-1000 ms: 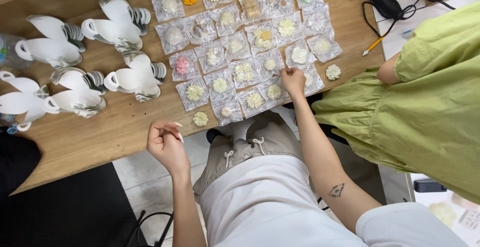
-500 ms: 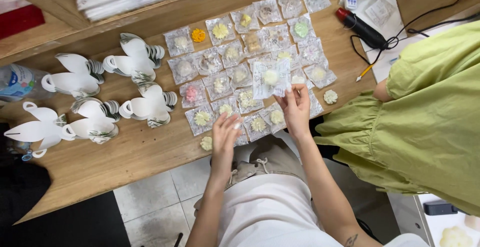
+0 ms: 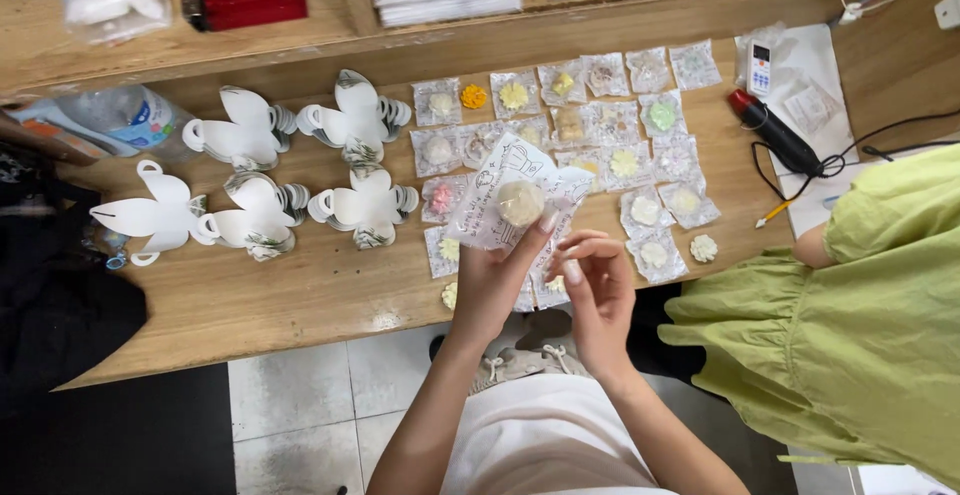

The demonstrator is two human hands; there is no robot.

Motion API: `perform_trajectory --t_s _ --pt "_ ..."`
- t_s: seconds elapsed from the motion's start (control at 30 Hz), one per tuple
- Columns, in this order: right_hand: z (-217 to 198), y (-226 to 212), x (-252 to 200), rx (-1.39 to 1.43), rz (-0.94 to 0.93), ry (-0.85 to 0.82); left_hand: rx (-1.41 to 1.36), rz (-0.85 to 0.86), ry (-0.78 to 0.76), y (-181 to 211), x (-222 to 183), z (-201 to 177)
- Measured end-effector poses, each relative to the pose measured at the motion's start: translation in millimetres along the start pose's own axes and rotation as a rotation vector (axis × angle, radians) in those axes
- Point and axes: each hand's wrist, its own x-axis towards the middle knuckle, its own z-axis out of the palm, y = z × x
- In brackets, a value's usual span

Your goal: The person places small floral-shaped wax melts into individual plastic bags and organizes them on a table and a shelf.

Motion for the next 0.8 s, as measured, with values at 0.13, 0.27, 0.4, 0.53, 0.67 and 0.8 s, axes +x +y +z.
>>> perform_trajectory --t_s 0.13,0.27,0.4,0.53,0.67,0.8 --pt "-4 -22 25 -0.105 -0.089 0.055 -0.014 0.127 -0.111 40 -5 -3" --pt "-6 -56 47 -0.191 -0.121 -0.071 0.793 0.658 0.058 64 -16 -5" --pt "8 -57 43 -0.104 0.068 -0.167 1.15 0.997 0.154 65 -18 -8" --pt "30 -42 35 -0.123 0.264 -0.094 1.234 1.048 0.185 60 -27 -12" --pt "34 -46 47 -0.173 0.265 -0.02 0.949 0.76 0.027 87 -44 -20" --pt "21 -59 68 -0.238 0.301 -0.117 0.395 0.452 -0.291 75 -41 -55"
